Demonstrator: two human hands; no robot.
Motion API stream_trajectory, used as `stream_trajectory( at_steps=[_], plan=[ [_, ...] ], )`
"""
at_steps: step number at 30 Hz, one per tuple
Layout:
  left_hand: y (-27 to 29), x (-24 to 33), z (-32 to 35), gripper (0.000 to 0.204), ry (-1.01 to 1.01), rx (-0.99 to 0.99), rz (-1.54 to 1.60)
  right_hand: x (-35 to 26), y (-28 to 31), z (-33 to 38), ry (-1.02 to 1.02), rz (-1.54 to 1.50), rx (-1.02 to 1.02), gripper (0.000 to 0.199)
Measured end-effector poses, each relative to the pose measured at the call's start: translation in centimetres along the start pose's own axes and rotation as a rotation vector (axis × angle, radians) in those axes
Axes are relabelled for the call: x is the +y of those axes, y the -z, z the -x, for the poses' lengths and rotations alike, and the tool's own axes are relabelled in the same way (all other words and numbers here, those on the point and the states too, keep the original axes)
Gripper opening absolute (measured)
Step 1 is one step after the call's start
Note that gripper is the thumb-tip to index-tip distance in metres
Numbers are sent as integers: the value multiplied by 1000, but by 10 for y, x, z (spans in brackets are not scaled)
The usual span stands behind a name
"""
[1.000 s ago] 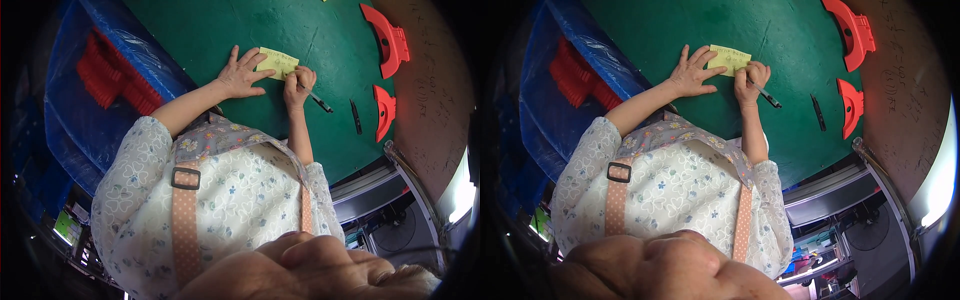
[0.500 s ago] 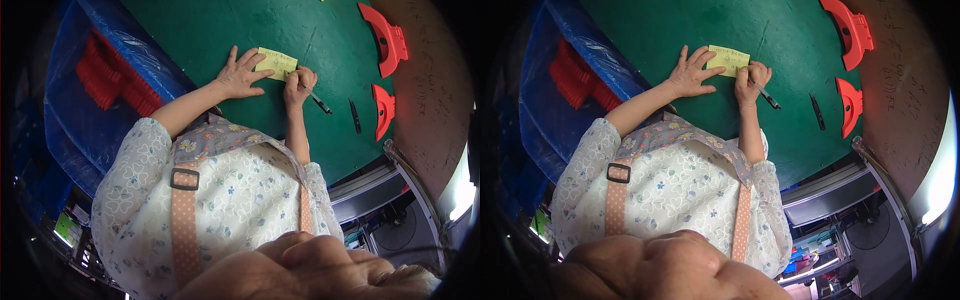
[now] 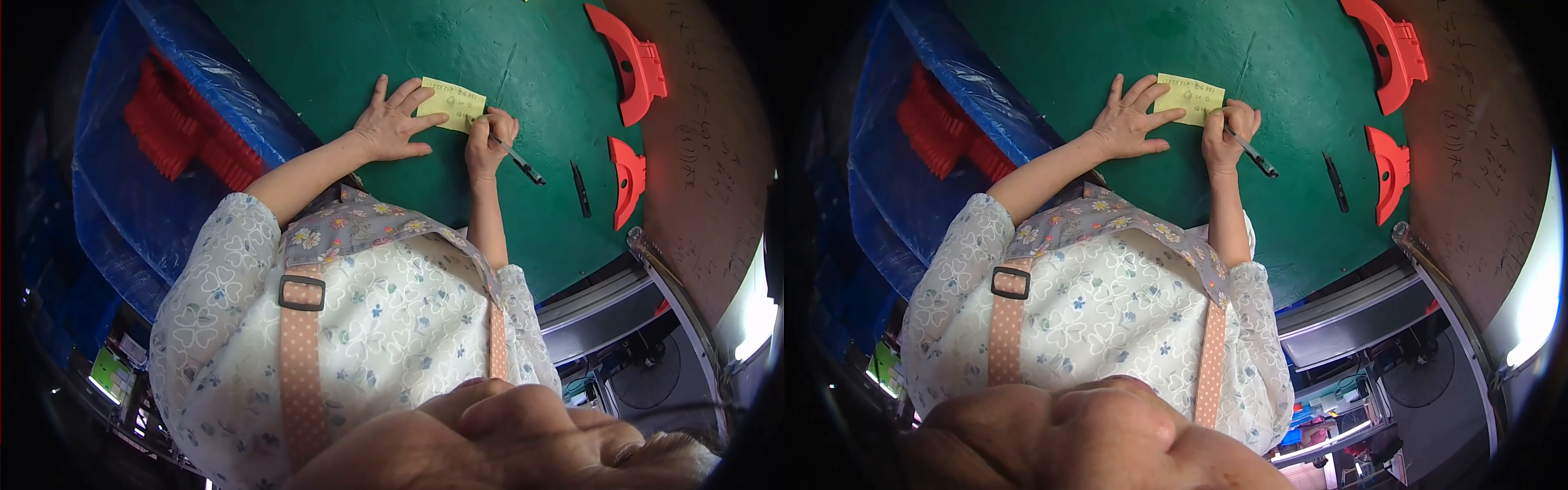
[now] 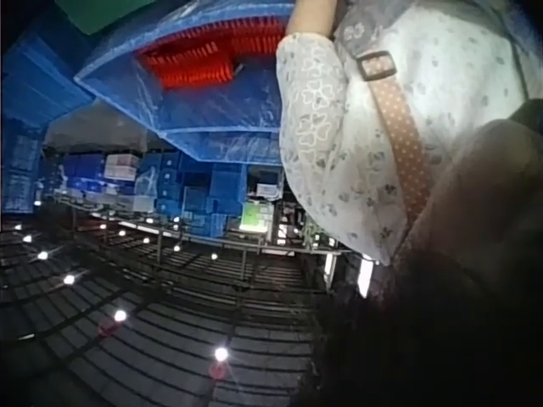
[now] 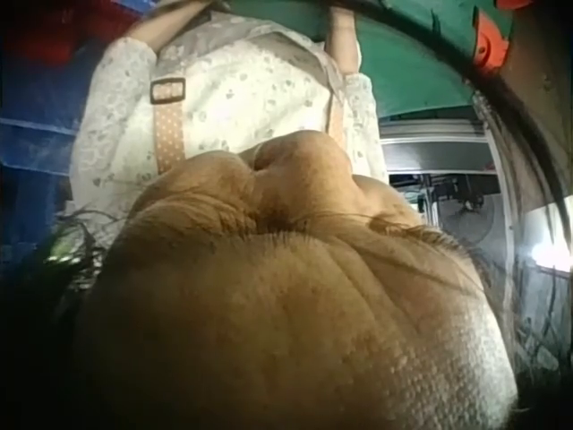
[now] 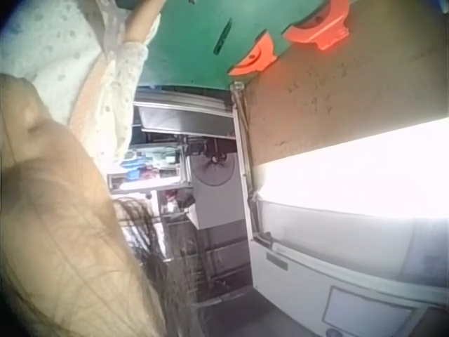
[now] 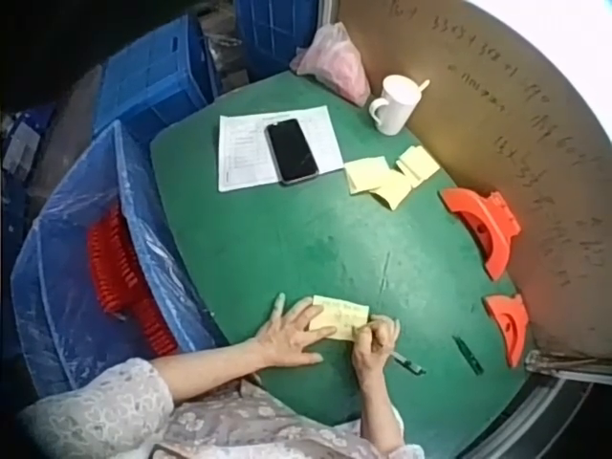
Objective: Inspecting red plastic components and writing notes on sticky labels at a workstation.
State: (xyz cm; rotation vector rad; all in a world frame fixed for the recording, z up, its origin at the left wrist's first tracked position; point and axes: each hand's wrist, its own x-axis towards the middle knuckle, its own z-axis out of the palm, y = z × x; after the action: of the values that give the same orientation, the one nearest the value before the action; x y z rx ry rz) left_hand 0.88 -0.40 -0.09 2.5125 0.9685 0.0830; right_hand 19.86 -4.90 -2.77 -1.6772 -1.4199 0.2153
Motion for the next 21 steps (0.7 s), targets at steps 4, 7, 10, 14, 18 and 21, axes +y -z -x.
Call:
stream_trajectory(
  at_steps=[4, 7, 10, 14, 18, 21],
  plan=[
    [-1, 0, 0, 59, -2, 3, 0, -1, 0, 0, -26, -14, 27, 6],
    [-1, 0, 1, 59, 0, 6, 3, 0, 0, 1, -26, -22, 2, 5],
    [-1, 0, 0, 59, -5, 12, -3, 1, 1, 4, -52, -24, 10, 5],
    [-2, -1, 1, 59, -9, 21, 1, 4, 2, 5, -30, -29, -32, 5],
    [-2, 0, 1, 59, -5, 25, 4, 2, 1, 3, -19, 16, -3, 5],
    [-2, -1, 1, 59, -6, 18, 9, 5, 2, 1, -44, 13, 35, 4]
  ],
)
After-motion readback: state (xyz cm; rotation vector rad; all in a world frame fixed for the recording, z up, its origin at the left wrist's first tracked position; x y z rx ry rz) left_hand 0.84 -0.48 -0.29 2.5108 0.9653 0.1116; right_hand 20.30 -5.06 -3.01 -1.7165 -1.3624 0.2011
